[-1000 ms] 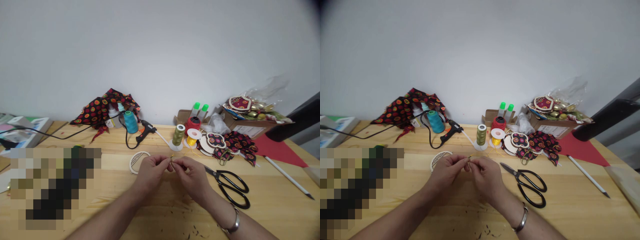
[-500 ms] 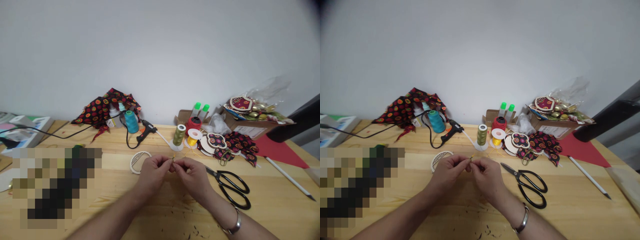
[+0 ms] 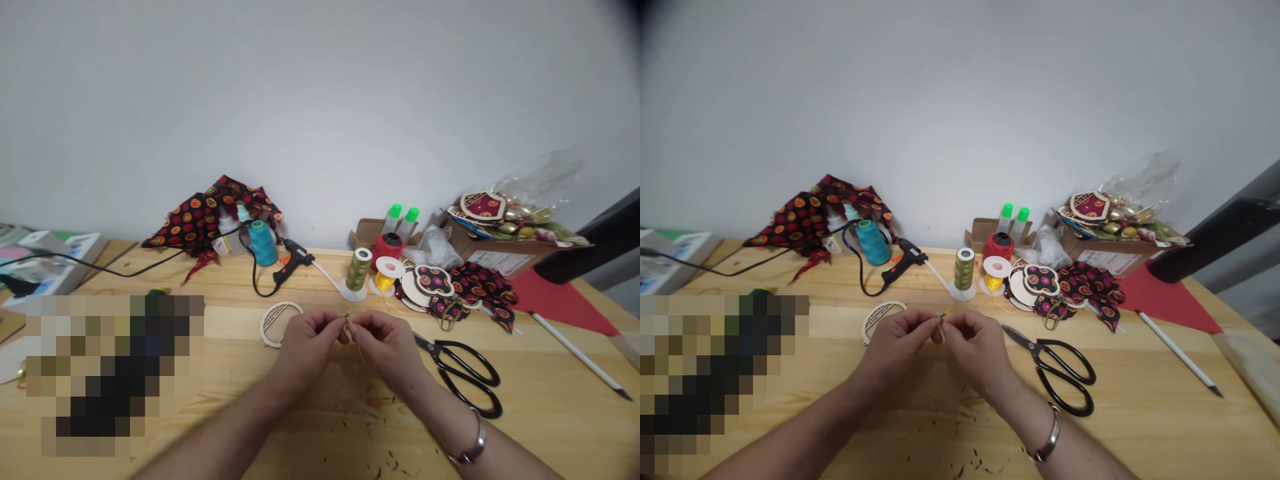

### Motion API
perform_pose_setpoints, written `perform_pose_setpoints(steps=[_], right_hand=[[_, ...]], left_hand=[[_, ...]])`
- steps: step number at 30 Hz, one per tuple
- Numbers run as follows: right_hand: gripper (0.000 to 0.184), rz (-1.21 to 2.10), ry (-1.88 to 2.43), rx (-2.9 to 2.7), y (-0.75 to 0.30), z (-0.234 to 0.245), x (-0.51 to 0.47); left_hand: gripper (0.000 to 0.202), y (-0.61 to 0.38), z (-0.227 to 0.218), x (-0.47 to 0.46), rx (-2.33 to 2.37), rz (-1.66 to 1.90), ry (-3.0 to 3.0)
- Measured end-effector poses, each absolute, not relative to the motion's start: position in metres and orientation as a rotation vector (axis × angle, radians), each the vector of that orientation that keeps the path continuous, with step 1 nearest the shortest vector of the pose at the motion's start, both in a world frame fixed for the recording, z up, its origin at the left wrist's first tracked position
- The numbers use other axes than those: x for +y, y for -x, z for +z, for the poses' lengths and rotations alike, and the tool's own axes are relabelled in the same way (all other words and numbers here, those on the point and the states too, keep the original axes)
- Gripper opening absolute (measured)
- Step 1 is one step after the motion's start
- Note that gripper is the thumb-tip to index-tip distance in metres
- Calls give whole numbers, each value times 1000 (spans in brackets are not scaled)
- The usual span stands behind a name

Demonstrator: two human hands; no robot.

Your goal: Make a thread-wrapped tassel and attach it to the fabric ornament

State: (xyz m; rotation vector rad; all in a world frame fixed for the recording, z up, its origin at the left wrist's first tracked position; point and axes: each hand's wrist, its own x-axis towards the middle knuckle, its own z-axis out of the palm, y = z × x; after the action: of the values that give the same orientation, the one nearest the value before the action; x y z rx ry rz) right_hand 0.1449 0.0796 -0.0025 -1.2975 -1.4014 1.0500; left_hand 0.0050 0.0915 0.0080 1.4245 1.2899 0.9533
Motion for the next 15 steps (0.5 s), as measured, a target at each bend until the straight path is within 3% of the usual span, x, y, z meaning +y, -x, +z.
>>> perform_pose_setpoints(steps=[15], right_hand=[[11, 1182, 1152, -1431, -146, 1, 74]], left_hand=[[19, -4, 2, 95, 1295, 954, -1373]])
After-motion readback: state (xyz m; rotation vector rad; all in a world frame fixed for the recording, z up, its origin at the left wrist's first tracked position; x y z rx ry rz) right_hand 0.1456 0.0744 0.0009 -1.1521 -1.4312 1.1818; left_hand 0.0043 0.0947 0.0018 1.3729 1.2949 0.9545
